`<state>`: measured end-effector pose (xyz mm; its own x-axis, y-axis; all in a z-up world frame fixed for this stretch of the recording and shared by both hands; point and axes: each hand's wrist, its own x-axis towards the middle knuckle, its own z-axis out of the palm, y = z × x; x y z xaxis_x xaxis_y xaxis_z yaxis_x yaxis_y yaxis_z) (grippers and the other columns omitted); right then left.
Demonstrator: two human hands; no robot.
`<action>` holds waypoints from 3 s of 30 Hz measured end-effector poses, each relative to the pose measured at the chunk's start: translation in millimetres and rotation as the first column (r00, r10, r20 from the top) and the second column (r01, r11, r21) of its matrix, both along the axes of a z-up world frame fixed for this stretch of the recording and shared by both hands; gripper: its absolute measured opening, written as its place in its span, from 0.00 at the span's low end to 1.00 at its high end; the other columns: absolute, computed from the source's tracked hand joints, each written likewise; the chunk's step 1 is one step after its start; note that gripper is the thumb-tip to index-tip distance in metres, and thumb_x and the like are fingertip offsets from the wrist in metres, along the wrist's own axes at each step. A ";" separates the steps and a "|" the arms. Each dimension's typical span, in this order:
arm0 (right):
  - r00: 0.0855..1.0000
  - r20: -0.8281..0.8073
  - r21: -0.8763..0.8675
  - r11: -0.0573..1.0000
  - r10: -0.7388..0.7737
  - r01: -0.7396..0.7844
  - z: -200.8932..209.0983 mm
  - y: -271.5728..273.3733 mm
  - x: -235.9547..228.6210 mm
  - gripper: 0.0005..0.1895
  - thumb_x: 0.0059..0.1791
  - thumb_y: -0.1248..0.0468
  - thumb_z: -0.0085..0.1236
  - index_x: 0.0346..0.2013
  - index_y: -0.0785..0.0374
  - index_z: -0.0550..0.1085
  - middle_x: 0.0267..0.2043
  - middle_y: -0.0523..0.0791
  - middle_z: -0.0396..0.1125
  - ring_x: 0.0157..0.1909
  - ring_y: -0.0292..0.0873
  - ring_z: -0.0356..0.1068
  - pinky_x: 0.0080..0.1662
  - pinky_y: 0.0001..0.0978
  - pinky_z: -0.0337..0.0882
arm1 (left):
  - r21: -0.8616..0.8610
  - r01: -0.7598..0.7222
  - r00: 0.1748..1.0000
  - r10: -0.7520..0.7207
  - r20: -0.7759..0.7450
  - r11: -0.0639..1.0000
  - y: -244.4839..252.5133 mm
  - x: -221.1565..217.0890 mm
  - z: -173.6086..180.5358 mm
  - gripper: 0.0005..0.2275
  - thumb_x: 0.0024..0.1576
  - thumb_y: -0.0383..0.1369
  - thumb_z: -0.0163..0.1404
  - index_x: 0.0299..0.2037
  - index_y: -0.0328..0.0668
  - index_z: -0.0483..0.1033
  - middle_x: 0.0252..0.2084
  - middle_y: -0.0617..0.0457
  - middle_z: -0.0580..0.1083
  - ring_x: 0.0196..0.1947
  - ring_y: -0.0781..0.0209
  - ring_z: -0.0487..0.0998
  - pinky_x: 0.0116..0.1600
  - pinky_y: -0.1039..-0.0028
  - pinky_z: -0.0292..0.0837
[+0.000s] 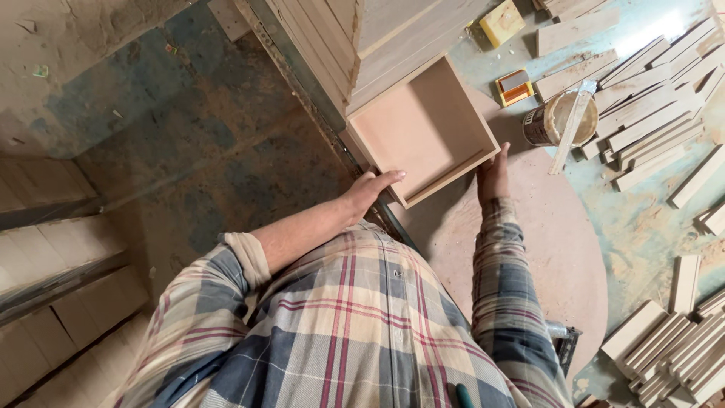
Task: The person assembles small wooden boxes by applying glue to wooden pieces and using a nail gun to fasten them together. The person handles multiple wooden components, applies adhesive, and secures joints with nails to form box structures.
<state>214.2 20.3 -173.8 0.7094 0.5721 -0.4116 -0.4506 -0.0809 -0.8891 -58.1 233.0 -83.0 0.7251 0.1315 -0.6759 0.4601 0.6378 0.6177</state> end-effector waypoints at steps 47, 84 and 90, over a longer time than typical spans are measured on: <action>0.963 -0.126 0.011 0.971 0.238 -0.239 26.2 -10.2 -106.5 0.51 0.51 0.34 0.46 0.78 0.53 0.37 0.82 0.45 0.32 0.81 0.44 0.36 0.73 0.42 0.50 | 0.242 -0.522 0.844 0.456 0.282 0.818 19.0 11.3 -73.8 0.21 0.62 0.43 0.47 0.56 0.32 0.71 0.56 0.48 0.72 0.58 0.58 0.71 0.64 0.68 0.64; 0.568 0.705 -0.643 -0.045 -0.424 0.765 25.3 -531.7 -97.8 0.41 0.45 0.53 0.73 0.62 0.71 0.61 0.54 0.64 0.67 0.51 0.62 0.72 0.53 0.49 0.76 | 0.877 0.193 0.857 -0.511 0.067 0.439 -285.6 -7.7 12.0 0.07 0.57 0.28 0.52 0.43 0.39 0.81 0.36 0.47 0.80 0.31 0.53 0.83 0.37 0.68 0.77; 0.544 0.677 -0.587 0.083 -0.495 0.805 22.8 -558.7 -124.4 0.29 0.45 0.56 0.73 0.50 0.71 0.70 0.41 0.53 0.73 0.37 0.47 0.77 0.38 0.34 0.81 | 0.965 0.115 0.901 -0.434 -0.001 0.237 -267.6 31.6 13.2 0.07 0.62 0.35 0.53 0.40 0.43 0.82 0.31 0.44 0.78 0.31 0.48 0.81 0.37 0.64 0.75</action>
<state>89.8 -538.5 -151.0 0.7503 -0.6601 -0.0380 -0.5191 -0.5524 -0.6522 -26.5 -34.6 -69.9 0.9513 0.3039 -0.0515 0.2292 -0.5857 0.7774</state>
